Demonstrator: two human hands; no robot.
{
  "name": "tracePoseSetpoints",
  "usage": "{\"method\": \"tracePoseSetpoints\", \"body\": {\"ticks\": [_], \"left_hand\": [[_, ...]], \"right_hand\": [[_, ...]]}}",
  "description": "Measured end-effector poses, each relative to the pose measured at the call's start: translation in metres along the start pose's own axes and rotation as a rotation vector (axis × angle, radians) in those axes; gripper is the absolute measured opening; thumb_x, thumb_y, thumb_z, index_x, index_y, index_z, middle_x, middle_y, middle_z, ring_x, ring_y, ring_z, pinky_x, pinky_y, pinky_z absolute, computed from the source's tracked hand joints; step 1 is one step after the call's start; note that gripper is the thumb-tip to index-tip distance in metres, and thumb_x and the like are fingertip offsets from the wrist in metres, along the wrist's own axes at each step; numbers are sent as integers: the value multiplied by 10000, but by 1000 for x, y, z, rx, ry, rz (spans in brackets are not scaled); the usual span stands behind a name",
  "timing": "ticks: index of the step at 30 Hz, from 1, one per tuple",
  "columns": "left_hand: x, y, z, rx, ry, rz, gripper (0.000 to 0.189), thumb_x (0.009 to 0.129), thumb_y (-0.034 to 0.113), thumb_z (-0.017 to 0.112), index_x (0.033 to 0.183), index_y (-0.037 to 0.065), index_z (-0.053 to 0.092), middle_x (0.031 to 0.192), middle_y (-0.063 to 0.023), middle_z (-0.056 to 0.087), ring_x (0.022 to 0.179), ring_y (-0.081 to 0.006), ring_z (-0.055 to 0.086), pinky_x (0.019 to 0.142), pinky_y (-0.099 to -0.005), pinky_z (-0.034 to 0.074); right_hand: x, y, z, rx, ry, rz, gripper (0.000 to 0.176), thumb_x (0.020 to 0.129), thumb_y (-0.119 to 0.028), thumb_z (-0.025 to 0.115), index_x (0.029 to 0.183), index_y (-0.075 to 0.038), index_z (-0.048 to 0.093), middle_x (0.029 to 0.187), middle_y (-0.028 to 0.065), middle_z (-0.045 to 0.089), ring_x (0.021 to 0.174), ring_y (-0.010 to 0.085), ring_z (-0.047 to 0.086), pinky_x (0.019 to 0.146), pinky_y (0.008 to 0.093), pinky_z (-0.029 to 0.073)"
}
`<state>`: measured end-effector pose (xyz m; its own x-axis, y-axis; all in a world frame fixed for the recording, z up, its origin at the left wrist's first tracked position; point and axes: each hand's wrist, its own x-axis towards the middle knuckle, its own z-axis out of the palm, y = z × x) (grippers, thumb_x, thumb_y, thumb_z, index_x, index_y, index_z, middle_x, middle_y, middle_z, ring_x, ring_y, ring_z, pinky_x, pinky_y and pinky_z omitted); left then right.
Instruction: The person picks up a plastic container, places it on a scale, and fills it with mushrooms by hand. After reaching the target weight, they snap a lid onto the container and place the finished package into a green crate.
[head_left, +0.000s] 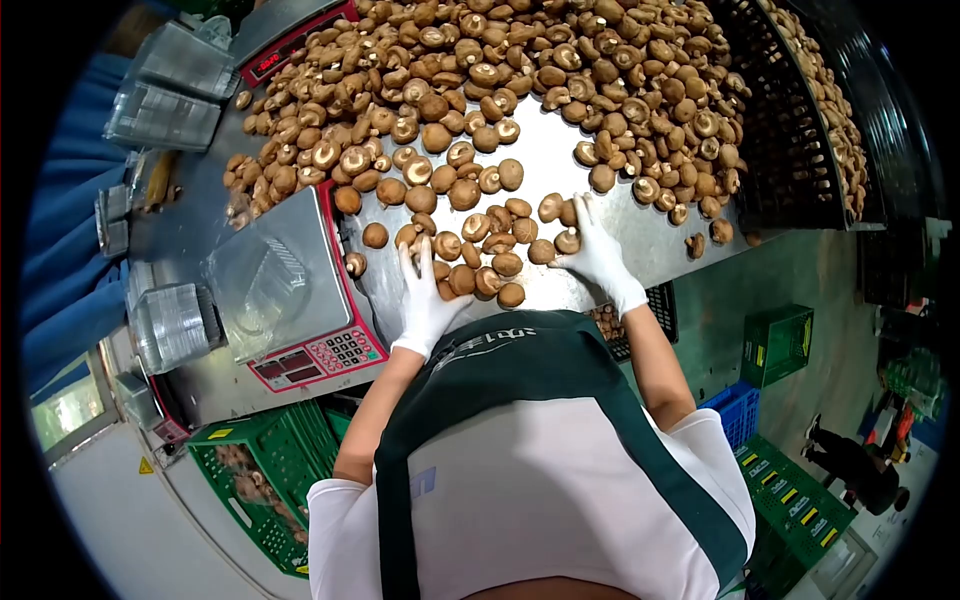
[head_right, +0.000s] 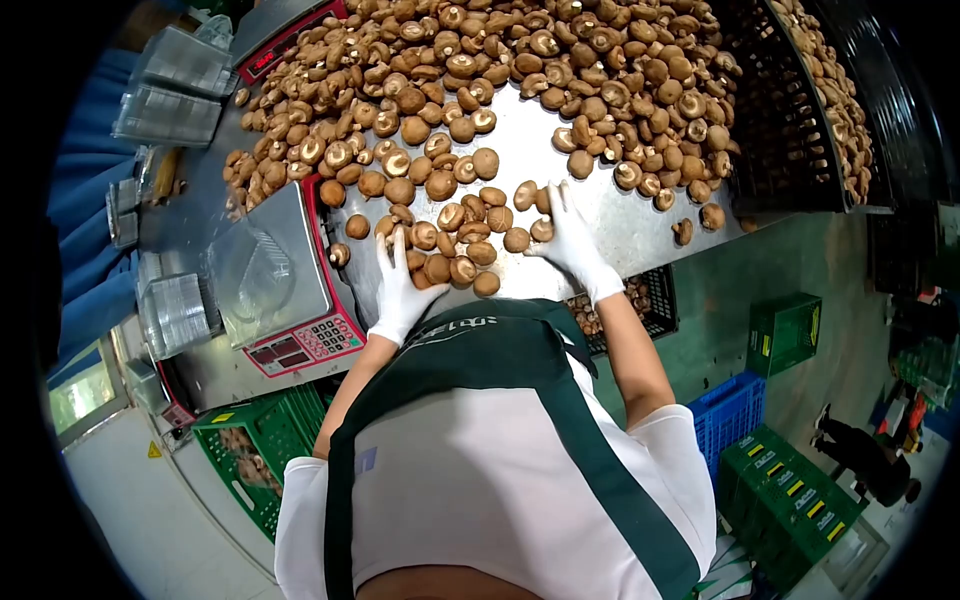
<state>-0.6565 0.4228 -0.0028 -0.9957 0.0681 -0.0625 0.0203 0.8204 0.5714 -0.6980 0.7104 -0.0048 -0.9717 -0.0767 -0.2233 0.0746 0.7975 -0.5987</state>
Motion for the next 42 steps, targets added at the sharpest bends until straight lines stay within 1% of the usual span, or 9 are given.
{"method": "tracePoseSetpoints", "body": {"ticks": [2, 3, 8, 18, 22, 23, 35, 40, 42], "left_hand": [[18, 0, 8, -30, 59, 33, 1212, 475, 293, 885, 1444, 127, 177, 1470, -269, 78, 1242, -458, 373, 888, -441, 479], [26, 10, 0, -73, 7, -19, 1198, 485, 256, 877, 1447, 101, 180, 1466, -295, 50, 1311, -458, 274, 1024, -428, 373], [68, -4, -14, -112, -145, 42, 1216, 460, 294, 884, 1444, 94, 199, 1472, -272, 106, 1320, -433, 274, 1060, -396, 331], [31, 4, -18, -94, -225, -29, 1208, 472, 296, 876, 1454, 122, 195, 1484, -263, 84, 1324, -433, 269, 1032, -411, 360], [27, 13, 11, -144, -68, -27, 1074, 548, 237, 807, 1433, 86, 218, 1453, -300, 99, 1328, -461, 226, 1026, -419, 355], [31, 12, 13, -53, 53, 90, 1076, 526, 210, 807, 1427, 98, 230, 1449, -279, 114, 1220, -463, 391, 909, -434, 463], [53, -19, -3, -615, -22, 73, 1106, 488, 174, 854, 1419, 39, 272, 1379, -183, 339, 1282, -313, 356, 1079, -370, 290], [46, -13, -22, -548, -48, 87, 1040, 496, 180, 852, 1387, 27, 336, 1360, -178, 371, 1282, -312, 362, 1082, -366, 291], [44, -12, -32, -516, -2, 101, 1015, 488, 145, 827, 1390, 107, 363, 1349, -201, 350, 1267, -347, 366, 1070, -375, 312]], "right_hand": [[17, -11, -1, -13, -87, -73, 1144, 527, -277, 870, 1440, -94, 205, 1457, 233, 254, 1287, 370, 373, 1024, 363, 381], [23, -14, 1, -12, -87, -77, 1144, 527, -277, 870, 1440, -94, 205, 1457, 233, 254, 1287, 370, 373, 1024, 363, 381], [62, -15, -5, 137, -272, -347, 1160, 503, -275, 876, 1441, -84, 221, 1406, 209, 365, 1248, 320, 441, 1021, 340, 388], [86, -23, -3, 591, -569, -224, 1111, 571, -215, 845, 1450, -33, 190, 1415, 230, 358, 1302, 271, 369, 1064, 315, 313], [83, -47, 15, 461, -502, -287, 1056, 580, -177, 831, 1446, -63, 236, 1407, 209, 382, 1299, 270, 377, 1077, 324, 293], [84, -52, 19, 413, -498, -316, 1037, 595, -187, 831, 1441, -61, 244, 1395, 218, 395, 1299, 280, 378, 1076, 324, 296], [74, -77, 37, 790, -455, -287, 996, 610, -81, 818, 1432, -58, 257, 1467, 136, 280, 1354, 231, 263, 1117, 333, 212], [65, -89, 31, 785, -437, -300, 992, 597, -112, 830, 1424, -84, 282, 1451, 140, 320, 1353, 249, 276, 1116, 350, 230], [62, -103, 20, 790, -437, -281, 990, 597, -114, 831, 1424, -94, 288, 1451, 136, 323, 1348, 248, 287, 1113, 348, 240]]}}
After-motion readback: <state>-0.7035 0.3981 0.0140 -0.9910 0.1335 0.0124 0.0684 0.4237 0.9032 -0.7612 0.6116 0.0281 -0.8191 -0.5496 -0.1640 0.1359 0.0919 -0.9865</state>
